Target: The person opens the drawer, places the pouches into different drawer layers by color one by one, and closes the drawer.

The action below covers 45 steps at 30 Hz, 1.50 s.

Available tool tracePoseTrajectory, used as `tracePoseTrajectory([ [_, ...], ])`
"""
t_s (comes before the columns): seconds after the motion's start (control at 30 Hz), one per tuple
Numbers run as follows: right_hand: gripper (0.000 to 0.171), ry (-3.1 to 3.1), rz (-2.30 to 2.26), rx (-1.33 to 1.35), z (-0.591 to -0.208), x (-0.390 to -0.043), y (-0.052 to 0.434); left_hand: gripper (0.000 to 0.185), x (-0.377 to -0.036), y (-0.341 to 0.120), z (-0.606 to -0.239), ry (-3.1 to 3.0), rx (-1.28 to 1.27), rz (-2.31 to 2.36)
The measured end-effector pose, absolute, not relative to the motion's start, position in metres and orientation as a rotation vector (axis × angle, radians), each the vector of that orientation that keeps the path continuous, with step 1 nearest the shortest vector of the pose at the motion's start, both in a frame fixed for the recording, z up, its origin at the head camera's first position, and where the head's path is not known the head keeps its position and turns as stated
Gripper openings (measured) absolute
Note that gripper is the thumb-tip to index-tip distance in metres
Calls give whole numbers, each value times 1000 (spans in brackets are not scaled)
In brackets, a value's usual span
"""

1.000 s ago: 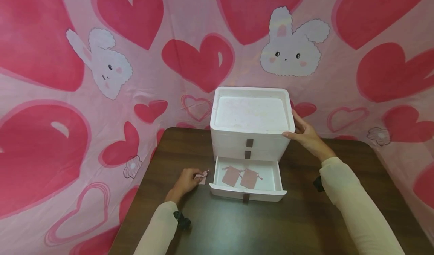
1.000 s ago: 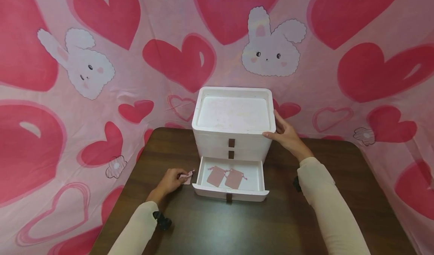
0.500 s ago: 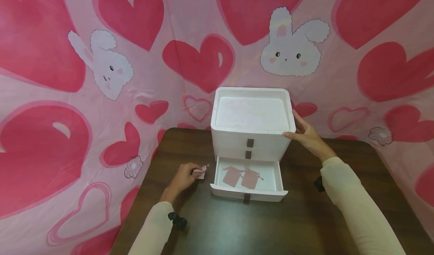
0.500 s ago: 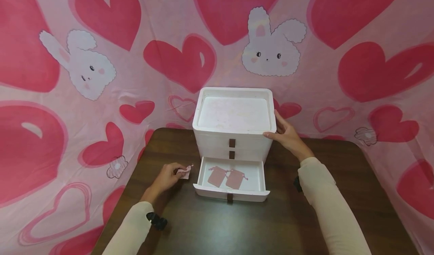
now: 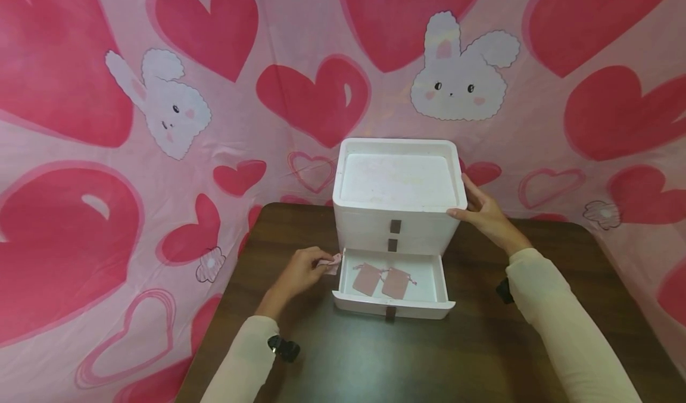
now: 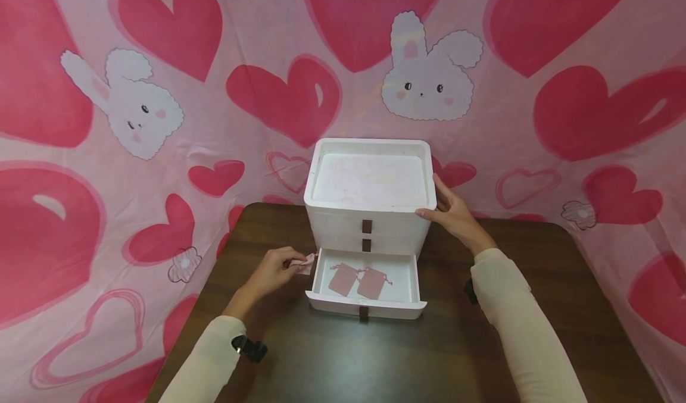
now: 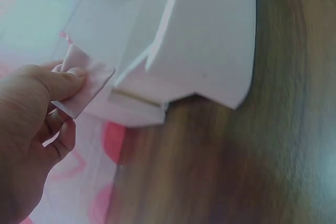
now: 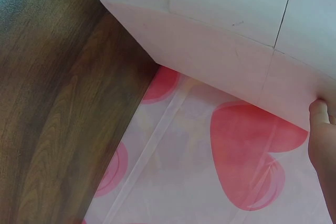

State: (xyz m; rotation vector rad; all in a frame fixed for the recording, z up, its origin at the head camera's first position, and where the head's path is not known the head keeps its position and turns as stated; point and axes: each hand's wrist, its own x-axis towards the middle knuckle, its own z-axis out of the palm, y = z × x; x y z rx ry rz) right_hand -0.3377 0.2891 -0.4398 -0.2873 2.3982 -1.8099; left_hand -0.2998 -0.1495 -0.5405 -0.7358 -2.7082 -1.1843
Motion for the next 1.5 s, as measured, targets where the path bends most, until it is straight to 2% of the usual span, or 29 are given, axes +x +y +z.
tracePoseTrajectory([
  [0.53, 98, 2402, -1817, -270, -439, -338, 288, 21, -307, -107, -522, -2759, -1009, -1177],
  [1.07, 97, 2375, -1846, -257, -436, -336, 285, 18, -305, -60, -530, -2730, -1271, -1173],
  [1.5, 98, 2363, -1879, -294, -439, -337, 286, 16, -311, -8, -531, -2789, -1363, -1082],
])
